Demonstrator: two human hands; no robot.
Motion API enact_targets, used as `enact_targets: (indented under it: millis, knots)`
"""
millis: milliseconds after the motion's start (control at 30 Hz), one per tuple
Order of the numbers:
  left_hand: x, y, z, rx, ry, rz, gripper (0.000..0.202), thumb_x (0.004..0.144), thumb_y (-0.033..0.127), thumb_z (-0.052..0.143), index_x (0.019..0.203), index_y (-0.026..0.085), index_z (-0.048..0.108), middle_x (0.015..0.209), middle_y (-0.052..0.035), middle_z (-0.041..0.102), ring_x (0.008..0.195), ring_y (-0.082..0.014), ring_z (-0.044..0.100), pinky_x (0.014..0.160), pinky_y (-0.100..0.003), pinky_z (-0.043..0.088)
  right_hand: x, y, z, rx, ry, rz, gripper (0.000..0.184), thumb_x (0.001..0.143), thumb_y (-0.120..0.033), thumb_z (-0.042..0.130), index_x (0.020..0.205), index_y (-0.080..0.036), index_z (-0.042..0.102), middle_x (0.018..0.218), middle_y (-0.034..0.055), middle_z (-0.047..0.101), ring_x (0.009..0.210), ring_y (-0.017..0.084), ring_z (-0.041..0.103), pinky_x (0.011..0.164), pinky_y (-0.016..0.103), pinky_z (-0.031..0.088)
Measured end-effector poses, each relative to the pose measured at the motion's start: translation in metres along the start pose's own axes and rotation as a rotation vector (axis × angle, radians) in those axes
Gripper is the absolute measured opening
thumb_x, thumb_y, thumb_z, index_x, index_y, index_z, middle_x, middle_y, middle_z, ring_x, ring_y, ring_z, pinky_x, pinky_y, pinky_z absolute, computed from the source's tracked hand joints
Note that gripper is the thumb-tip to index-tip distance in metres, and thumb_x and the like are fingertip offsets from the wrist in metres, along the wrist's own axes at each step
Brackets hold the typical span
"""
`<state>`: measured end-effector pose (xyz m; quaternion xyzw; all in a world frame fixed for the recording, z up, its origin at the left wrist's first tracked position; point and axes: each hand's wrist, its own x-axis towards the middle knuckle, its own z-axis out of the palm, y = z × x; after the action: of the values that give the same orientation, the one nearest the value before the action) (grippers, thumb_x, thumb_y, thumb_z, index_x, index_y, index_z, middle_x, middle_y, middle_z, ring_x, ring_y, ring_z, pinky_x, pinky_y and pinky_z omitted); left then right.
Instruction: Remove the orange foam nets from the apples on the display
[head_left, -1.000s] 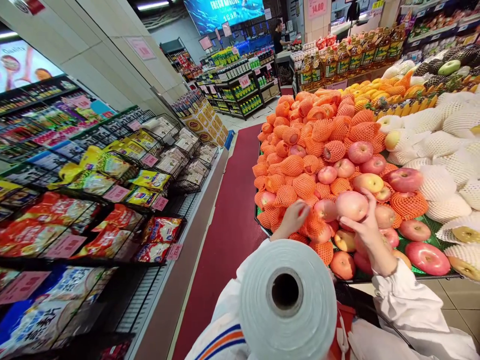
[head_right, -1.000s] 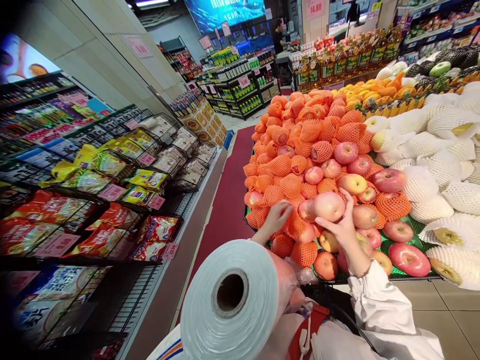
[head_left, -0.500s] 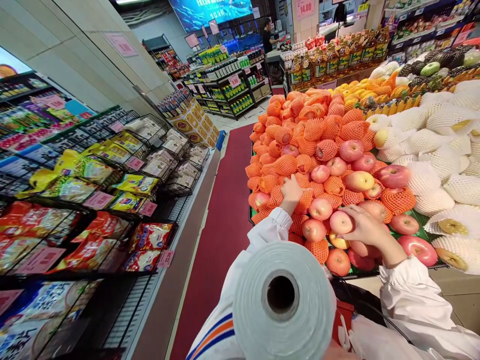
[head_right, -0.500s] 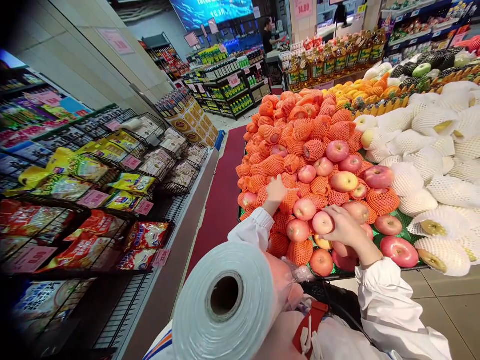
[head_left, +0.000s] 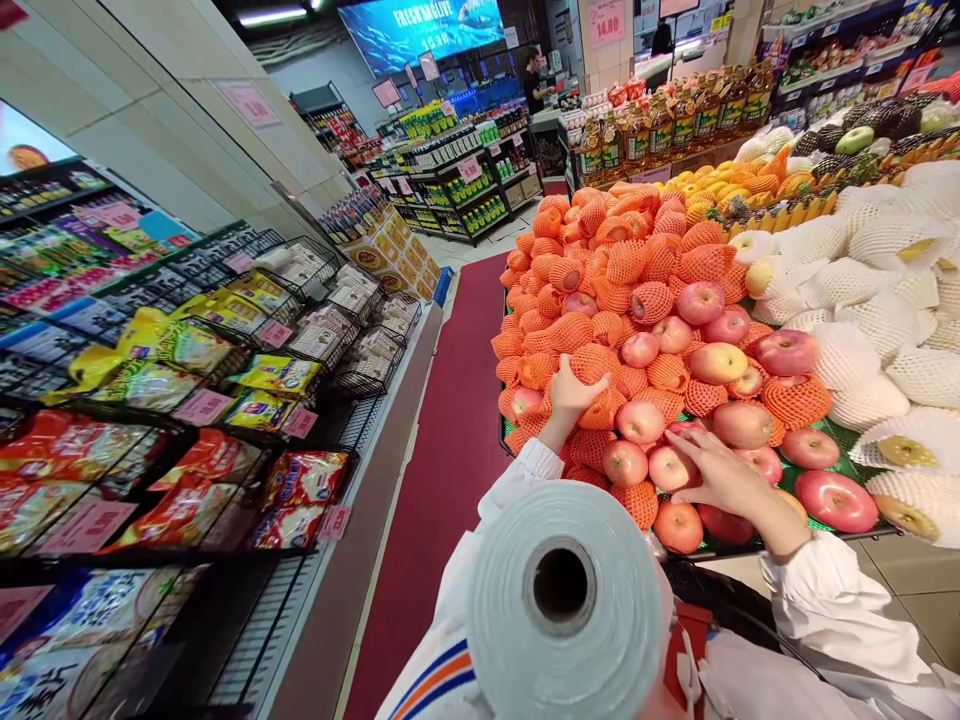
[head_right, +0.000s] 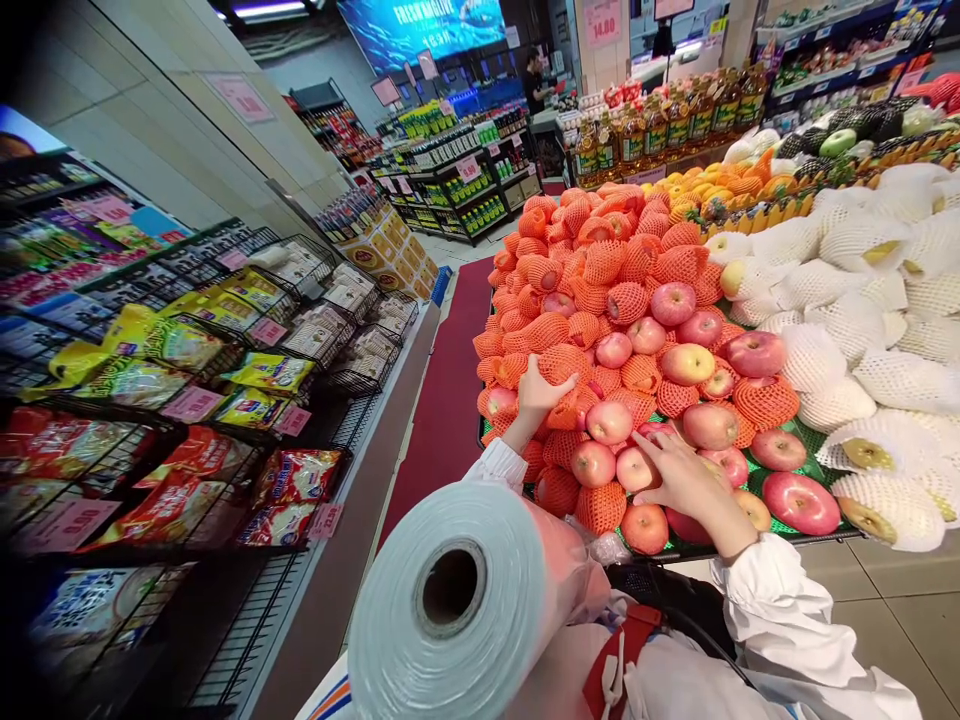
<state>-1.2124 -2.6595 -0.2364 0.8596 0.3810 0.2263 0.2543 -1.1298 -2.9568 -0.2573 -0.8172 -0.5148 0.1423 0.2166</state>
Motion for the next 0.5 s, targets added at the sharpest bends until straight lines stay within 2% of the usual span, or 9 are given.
enact_targets:
  millis: [100,167,233,300,367,433,500]
  knots:
    - [-0.017,-0.008,0.009,-0.053,0.05,0.151,0.072,0.08,0.05,0.089,0.134,0.016,0.056,0.123,-0.0152,0.077,0.115,-0.0335,0.076,0.098,-0.042,0.06,0.013,-0.008,-0.012,0.202,0.167,-0.009,0.064,0.09,-0.053,0.079,0.143,-0.019,0.067,0.14,0.0173,0.069,0.126,0.038,0.068,0.11,0.057,0.057]
    - [-0.027,-0.016,0.018,-0.072,0.006,0.385,0.069,0.082,0.042,0.087,0.138,0.016,0.057,0.134,-0.017,0.074,0.119,-0.0306,0.076,0.1,-0.04,0.062,0.03,-0.022,-0.021,0.292,0.325,-0.038,0.051,0.101,-0.055,0.066,0.136,-0.019,0.069,0.134,0.0158,0.073,0.12,0.034,0.071,0.108,0.055,0.057]
    - [-0.031,-0.024,0.025,-0.05,-0.02,0.667,0.058,0.089,0.036,0.081,0.138,0.015,0.058,0.148,-0.0194,0.068,0.124,-0.028,0.075,0.102,-0.038,0.062,0.051,-0.039,-0.029,0.344,0.427,-0.129,0.044,0.106,-0.052,0.06,0.137,-0.021,0.068,0.139,0.0135,0.072,0.127,0.032,0.069,0.114,0.055,0.054]
    - [-0.032,-0.033,0.031,0.046,0.019,0.88,0.04,0.096,0.033,0.075,0.129,0.014,0.063,0.153,-0.0213,0.064,0.12,-0.0276,0.076,0.097,-0.038,0.064,0.073,-0.054,-0.033,0.363,0.441,-0.271,0.039,0.11,-0.046,0.054,0.138,-0.023,0.068,0.147,0.0104,0.068,0.14,0.029,0.063,0.124,0.054,0.048]
    - [-0.031,-0.042,0.035,0.166,0.075,1.019,0.026,0.1,0.034,0.072,0.117,0.015,0.066,0.15,-0.022,0.065,0.11,-0.0276,0.078,0.09,-0.039,0.065,0.093,-0.062,-0.034,0.318,0.406,-0.38,0.038,0.113,-0.043,0.048,0.136,-0.022,0.07,0.151,0.0104,0.067,0.147,0.028,0.058,0.129,0.054,0.043]
    - [-0.03,-0.052,0.041,0.252,0.111,1.105,0.02,0.103,0.035,0.07,0.109,0.016,0.066,0.146,-0.0217,0.067,0.108,-0.0274,0.077,0.085,-0.039,0.065,0.108,-0.062,-0.032,0.218,0.38,-0.384,0.041,0.112,-0.044,0.048,0.132,-0.018,0.072,0.148,0.0138,0.068,0.144,0.033,0.06,0.126,0.057,0.045]
    - [-0.031,-0.063,0.046,0.294,0.119,1.132,0.017,0.106,0.033,0.065,0.105,0.017,0.066,0.141,-0.0206,0.069,0.11,-0.0264,0.075,0.083,-0.038,0.064,0.114,-0.057,-0.03,0.149,0.372,-0.302,0.048,0.108,-0.052,0.055,0.133,-0.015,0.07,0.144,0.0171,0.069,0.137,0.038,0.063,0.119,0.061,0.05]
